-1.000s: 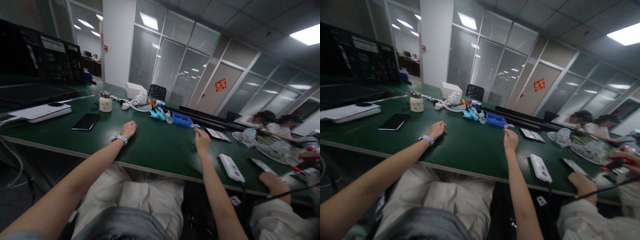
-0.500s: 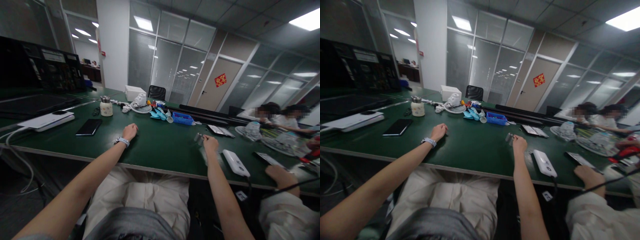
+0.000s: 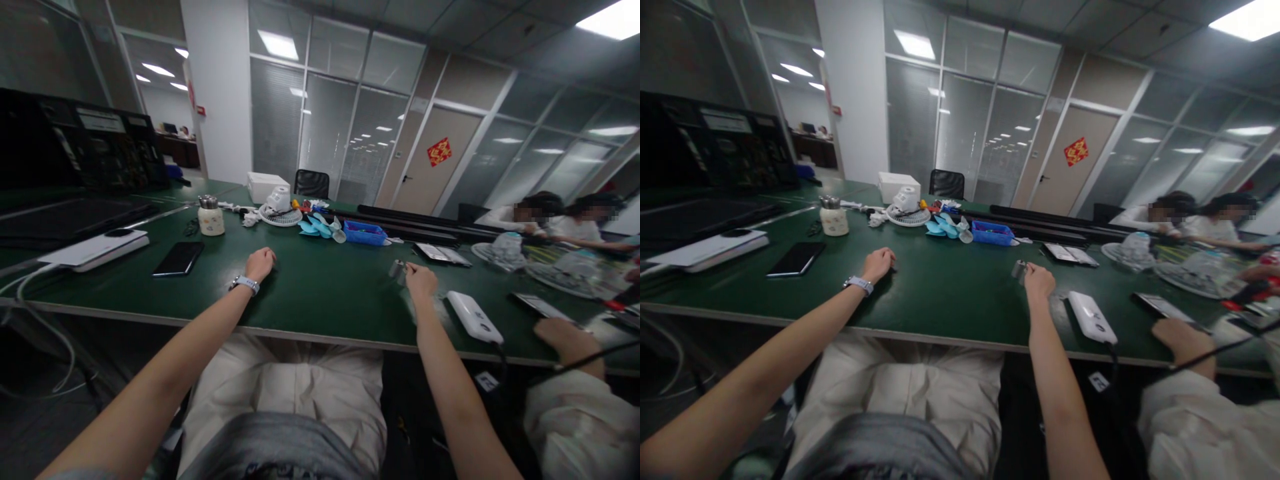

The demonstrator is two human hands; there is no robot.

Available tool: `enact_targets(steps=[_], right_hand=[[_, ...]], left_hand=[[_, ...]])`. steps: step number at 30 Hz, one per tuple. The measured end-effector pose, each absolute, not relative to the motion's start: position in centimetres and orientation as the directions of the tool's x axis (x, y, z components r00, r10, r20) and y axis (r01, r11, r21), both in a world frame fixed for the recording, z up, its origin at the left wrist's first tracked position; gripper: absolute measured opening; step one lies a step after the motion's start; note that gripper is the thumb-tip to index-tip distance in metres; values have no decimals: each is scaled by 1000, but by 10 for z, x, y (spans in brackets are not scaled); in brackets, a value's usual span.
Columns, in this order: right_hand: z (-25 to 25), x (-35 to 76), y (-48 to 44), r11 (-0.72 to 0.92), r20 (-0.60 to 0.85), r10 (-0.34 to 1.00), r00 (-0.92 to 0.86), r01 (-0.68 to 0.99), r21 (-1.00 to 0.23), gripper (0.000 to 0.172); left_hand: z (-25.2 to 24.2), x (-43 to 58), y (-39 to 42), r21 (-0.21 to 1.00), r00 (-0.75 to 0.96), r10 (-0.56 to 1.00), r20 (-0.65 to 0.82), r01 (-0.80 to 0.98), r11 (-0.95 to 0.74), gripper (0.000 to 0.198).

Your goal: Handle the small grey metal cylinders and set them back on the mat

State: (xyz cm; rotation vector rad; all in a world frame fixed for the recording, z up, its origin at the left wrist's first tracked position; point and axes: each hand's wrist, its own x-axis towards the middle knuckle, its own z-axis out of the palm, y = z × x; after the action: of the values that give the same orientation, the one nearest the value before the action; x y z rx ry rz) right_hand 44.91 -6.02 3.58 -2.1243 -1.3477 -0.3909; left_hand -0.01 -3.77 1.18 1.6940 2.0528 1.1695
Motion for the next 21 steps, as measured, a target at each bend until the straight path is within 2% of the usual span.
enact_targets(steps=[3, 8, 14, 17, 21], right_hand=[[34, 449, -59, -312, 529, 738, 418, 908, -280, 36], [37, 441, -48, -219, 704, 673, 227, 970, -103, 43], [36, 433, -18, -355, 543, 787, 293, 935, 11, 41], [33, 438, -8, -336, 532, 790, 306, 941, -42, 39], [25, 445, 2, -262, 609, 685, 400, 915, -306, 42]], left_hand=[[12, 0, -38, 693, -298, 906, 300, 721, 8, 32], [14, 1, -40, 690, -286, 911, 297, 724, 2, 31], [10, -1, -39, 700, -278, 902, 330, 713, -36, 30], [9, -1, -39, 699, -279, 900, 335, 714, -39, 30], [8, 0, -39, 686, -261, 903, 341, 726, -48, 31]])
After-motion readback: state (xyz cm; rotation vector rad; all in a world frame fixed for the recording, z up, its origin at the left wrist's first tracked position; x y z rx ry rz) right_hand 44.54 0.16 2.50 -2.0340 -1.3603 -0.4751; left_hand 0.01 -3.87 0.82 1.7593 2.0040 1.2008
